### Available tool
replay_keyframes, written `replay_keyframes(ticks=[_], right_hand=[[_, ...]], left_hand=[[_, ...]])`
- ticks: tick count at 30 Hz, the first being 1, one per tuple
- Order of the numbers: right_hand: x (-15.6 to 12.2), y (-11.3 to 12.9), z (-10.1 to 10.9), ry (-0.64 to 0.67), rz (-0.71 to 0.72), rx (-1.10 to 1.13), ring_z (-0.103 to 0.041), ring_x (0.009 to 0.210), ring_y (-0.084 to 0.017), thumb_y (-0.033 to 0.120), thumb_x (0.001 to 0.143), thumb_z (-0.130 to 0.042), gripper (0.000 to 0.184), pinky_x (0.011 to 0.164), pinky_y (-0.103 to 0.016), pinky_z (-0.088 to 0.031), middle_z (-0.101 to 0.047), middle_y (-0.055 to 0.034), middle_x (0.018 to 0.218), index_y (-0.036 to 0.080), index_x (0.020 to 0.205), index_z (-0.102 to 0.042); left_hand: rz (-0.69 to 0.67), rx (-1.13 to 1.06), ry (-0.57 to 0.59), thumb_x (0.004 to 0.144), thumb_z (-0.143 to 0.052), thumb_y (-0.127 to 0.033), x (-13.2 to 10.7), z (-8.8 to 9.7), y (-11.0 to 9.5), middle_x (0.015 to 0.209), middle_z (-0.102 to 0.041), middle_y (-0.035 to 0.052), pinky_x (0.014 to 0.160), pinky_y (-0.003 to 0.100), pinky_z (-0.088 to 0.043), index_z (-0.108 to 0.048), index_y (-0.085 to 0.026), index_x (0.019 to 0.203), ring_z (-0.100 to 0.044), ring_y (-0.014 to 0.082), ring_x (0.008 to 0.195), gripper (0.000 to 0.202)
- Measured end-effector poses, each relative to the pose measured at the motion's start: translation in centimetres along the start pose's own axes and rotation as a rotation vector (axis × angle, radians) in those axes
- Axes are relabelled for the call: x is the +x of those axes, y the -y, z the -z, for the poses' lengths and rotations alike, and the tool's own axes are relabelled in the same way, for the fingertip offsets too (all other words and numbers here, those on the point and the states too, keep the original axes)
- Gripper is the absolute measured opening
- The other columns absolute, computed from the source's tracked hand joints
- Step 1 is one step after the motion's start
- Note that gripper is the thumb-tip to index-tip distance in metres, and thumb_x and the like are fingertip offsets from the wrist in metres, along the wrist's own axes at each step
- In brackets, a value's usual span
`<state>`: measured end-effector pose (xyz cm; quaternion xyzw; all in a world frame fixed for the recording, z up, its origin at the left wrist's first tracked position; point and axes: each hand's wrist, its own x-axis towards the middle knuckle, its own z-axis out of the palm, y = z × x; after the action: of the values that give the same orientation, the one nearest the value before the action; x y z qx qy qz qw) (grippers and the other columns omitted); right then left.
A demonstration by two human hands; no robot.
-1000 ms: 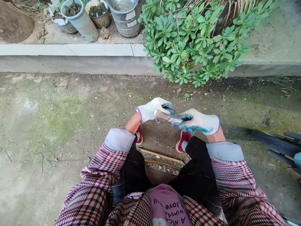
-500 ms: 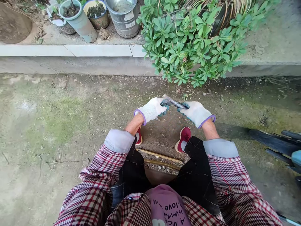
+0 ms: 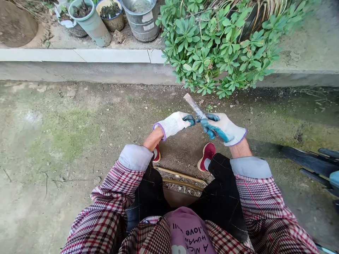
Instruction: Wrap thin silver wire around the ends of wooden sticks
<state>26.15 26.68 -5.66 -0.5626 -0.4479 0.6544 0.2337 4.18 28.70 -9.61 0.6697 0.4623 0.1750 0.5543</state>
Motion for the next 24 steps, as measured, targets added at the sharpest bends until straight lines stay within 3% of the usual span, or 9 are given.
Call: replay_keyframes(ticks=[3,7,9,13,17,21,24], right_hand=[[-0.4,0.2,0.0,-0.019,-0.003,0.014,-0.046,0.040,-0.008,0.036,0.077,-0.082,0.022,0.032,-0.020,-0.039,-0.058,0.0027,0.056,0.020,0.078,-0.067],[0.1,-0.2,0.0,-0.045,-0.046,-0.055,-0.048,0.041,-0.009,0.029,0.083,-0.079,0.016,0.032,-0.021,-0.041,-0.058,0.0019,0.055,0.020,0.076,-0.067],[0.5,-0.5,0.0,-0.083,-0.044,-0.087,-0.048,0.041,-0.010,0.027,0.086,-0.076,0.014,0.032,-0.021,-0.042,-0.058,0.0019,0.055,0.019,0.078,-0.068],[0.3,-0.2,-0.5,-0.103,0.002,-0.076,-0.047,0.039,-0.009,0.027,0.089,-0.071,0.013,0.032,-0.021,-0.041,-0.060,0.0023,0.056,0.017,0.080,-0.068],[-0.7,0.5,-1.3,0.035,0.024,-0.019,-0.050,0.041,-0.010,0.038,0.089,-0.073,0.022,0.036,-0.022,-0.044,-0.064,-0.0005,0.060,0.017,0.082,-0.069],[-0.9,0.3,-1.5,0.093,0.050,0.002,-0.058,0.047,-0.013,0.049,0.091,-0.071,0.032,0.040,-0.025,-0.050,-0.070,-0.0046,0.066,0.019,0.082,-0.070],[-0.6,0.1,-1.5,0.114,0.055,0.030,-0.063,0.053,-0.015,0.051,0.089,-0.073,0.033,0.046,-0.027,-0.055,-0.072,-0.0060,0.070,0.019,0.085,-0.071]], left_hand=[[-0.041,-0.173,-0.054,0.077,-0.068,-0.019,0.4,-0.1,-0.2,0.084,-0.070,0.0010,0.070,0.028,-0.050,-0.071,-0.015,0.096,-0.059,0.0142,0.073,0.019],[-0.059,-0.408,-0.327,0.070,-0.077,-0.011,1.8,0.3,0.0,0.108,-0.076,0.0074,0.089,0.032,-0.055,-0.065,-0.014,0.122,-0.068,0.0189,0.096,0.054],[-0.055,-0.476,-0.407,0.071,-0.079,-0.014,2.3,0.6,0.3,0.113,-0.077,0.0082,0.095,0.035,-0.055,-0.062,-0.016,0.129,-0.069,0.0200,0.103,0.061],[-0.036,-0.581,-0.295,0.076,-0.081,-0.026,1.9,0.5,0.0,0.112,-0.078,0.0108,0.096,0.039,-0.057,-0.067,-0.015,0.120,-0.071,0.0225,0.104,0.047],[0.045,-0.671,-0.203,0.079,-0.075,-0.019,0.9,-0.2,-1.6,0.106,-0.078,0.0105,0.090,0.034,-0.058,-0.070,-0.013,0.108,-0.072,0.0195,0.097,0.030],[0.102,-0.689,-0.231,0.079,-0.072,-0.012,0.8,-0.4,-2.5,0.096,-0.077,0.0078,0.087,0.032,-0.057,-0.068,-0.013,0.091,-0.070,0.0154,0.087,0.013],[0.100,-0.675,-0.270,0.081,-0.069,-0.011,1.1,-0.1,-2.5,0.095,-0.076,0.0074,0.087,0.033,-0.058,-0.067,-0.012,0.093,-0.070,0.0149,0.085,0.012]])
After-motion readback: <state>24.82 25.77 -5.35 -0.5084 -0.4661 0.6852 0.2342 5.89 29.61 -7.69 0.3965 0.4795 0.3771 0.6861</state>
